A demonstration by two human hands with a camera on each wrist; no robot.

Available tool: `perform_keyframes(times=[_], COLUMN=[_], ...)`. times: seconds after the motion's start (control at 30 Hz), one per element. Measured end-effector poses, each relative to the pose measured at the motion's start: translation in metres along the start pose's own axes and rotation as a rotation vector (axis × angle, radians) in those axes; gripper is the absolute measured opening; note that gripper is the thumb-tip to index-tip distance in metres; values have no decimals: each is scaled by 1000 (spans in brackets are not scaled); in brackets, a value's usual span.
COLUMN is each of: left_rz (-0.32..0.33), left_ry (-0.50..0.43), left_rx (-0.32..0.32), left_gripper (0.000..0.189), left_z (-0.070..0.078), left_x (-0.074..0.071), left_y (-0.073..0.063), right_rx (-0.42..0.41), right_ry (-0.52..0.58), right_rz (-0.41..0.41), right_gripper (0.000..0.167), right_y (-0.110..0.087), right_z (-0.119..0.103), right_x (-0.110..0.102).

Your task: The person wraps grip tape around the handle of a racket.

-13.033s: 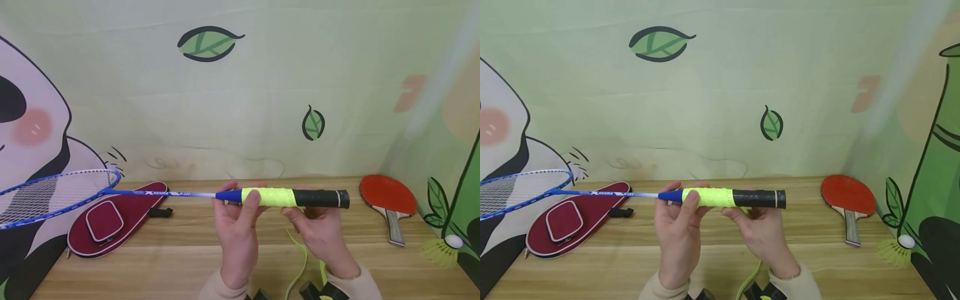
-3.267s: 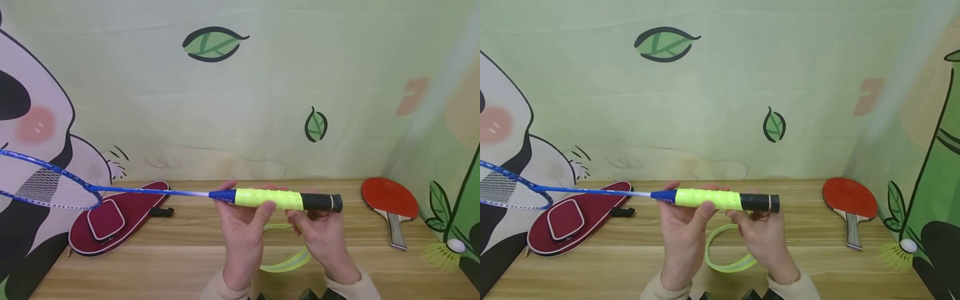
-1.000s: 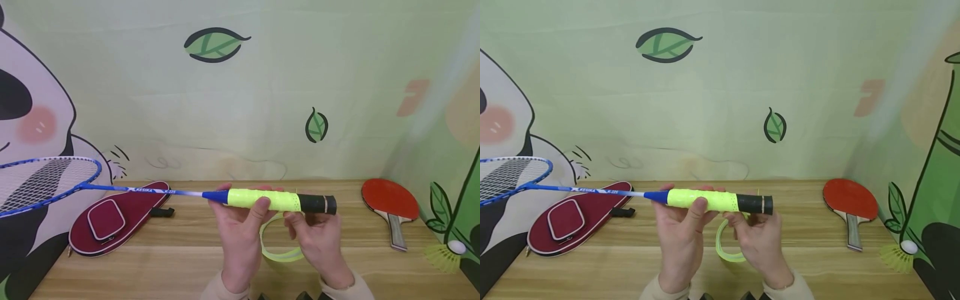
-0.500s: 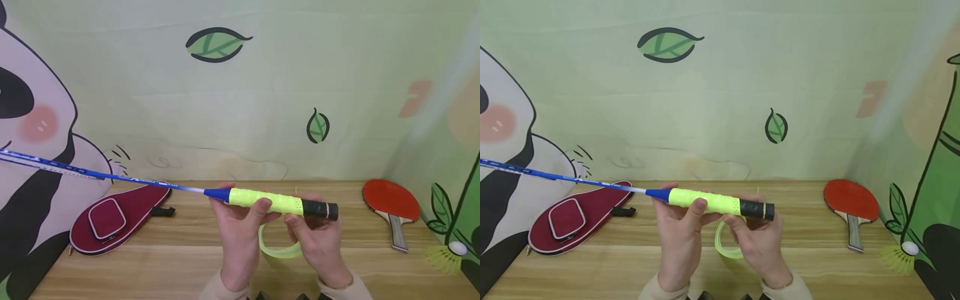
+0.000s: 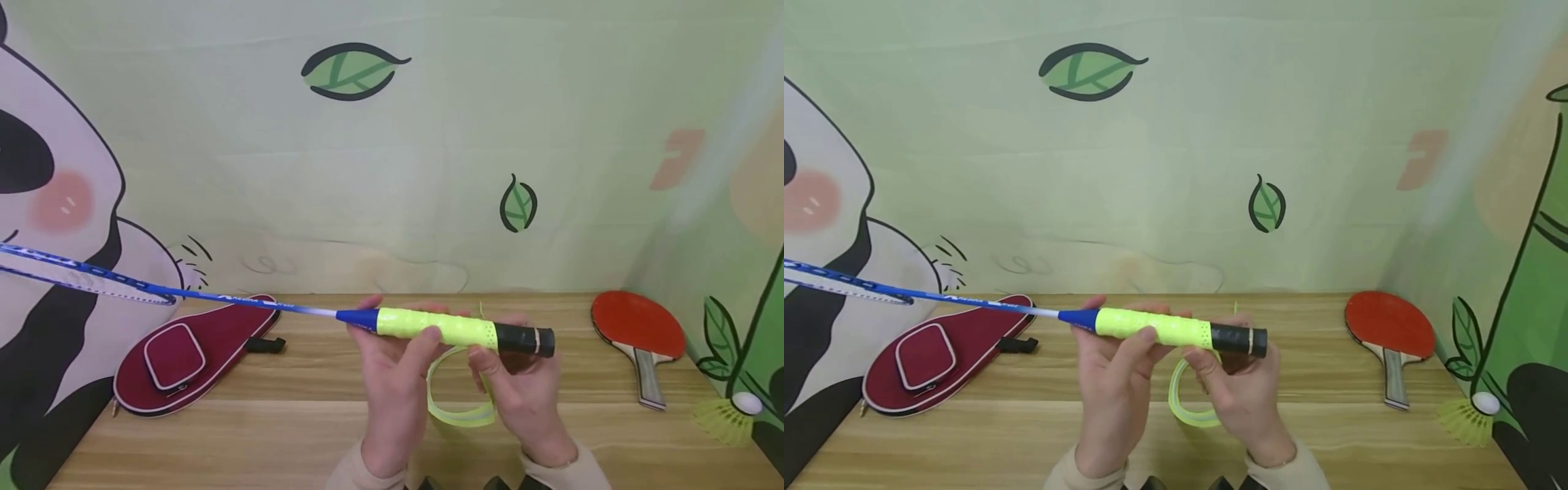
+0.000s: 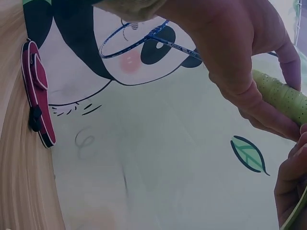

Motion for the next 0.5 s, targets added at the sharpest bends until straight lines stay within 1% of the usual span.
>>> perform_keyframes(times=[0.07, 0.17, 0.4, 0.5], left_rz=[18, 23, -22, -20], left_ry=[7, 6, 19, 26], left_rx=[-2, 4, 41, 44], left_gripper=[57, 60, 72, 74], left_z=[0, 1, 5, 5], left_x=[-2, -3, -1, -1], left_y=[1, 1, 1, 1], right_rx=[-1, 0, -14, -13], right_ry=[-16, -35, -44, -44], right_rz=[-9, -16, -13, -17], right_gripper=[24, 27, 30, 31], right_y=[-1, -2, -1, -1], right_z=[0, 0, -3, -2], right_x=[1, 2, 3, 3])
Point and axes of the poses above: each hand's wrist, its own y-axis towards the middle knuckle, its own x-axis out of the palm, z = x × y, the point moved 5 cm from there along y, towards the middle knuckle, and after that the axes turned 11 degrees about y, right-handed, at the moved point
